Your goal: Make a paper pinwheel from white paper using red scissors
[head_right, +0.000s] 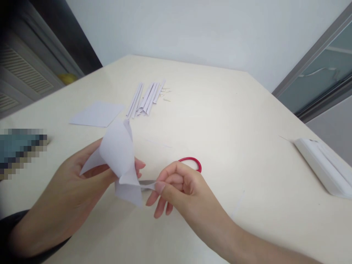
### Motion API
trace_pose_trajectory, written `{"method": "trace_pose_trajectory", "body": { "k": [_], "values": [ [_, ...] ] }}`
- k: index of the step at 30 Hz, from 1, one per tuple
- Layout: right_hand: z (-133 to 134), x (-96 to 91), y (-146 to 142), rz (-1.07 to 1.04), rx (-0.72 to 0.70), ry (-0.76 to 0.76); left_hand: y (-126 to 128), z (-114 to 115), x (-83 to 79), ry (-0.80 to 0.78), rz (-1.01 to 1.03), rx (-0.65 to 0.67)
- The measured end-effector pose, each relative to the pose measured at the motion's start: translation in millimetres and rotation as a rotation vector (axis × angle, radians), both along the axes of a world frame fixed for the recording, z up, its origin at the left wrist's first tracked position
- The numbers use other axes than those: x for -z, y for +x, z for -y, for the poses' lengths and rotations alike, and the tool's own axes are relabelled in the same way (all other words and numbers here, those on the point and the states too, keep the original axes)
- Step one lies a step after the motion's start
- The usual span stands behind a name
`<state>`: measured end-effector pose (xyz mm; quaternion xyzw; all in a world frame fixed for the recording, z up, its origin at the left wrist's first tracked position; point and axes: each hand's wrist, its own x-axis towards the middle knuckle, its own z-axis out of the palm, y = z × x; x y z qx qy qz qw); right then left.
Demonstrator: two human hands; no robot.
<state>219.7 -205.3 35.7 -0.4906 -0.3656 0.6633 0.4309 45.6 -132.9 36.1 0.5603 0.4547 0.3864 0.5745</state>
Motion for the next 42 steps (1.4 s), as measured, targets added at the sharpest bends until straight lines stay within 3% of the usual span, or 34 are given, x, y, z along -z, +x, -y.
{"method": "trace_pose_trajectory", "body": {
  "k": [14,20,26,29,32,38,42],
  "values": [
    [-1,0.3,0,0.037,0.027,-0.022,-4,2,3.9,-0.009,0.050,0.075],
    [-1,6.1,1,-0.001,-0.007,0.023,-4,2,4.1,-0.022,0.049,0.093],
    [2,1.5,-3,-0.023,0.080,0.165,-5,-3,3.0,-0.115,0.071,0.053],
    [6,0.3,-2,0.145,0.070,0.247,-4,-8,3.4,-0.156,0.076,0.042],
    [10,2.9,3,0.454,0.009,0.384,-4,-13,2.4,-0.151,0.040,0.026],
    [15,2.3,4,1.102,-0.125,0.999,-5,-19,-1.4,-0.069,0.037,0.046],
    [14,2.5,-4,1.270,-0.042,1.175,-5,-18,-1.9,-0.081,-0.051,0.067]
  ]
}}
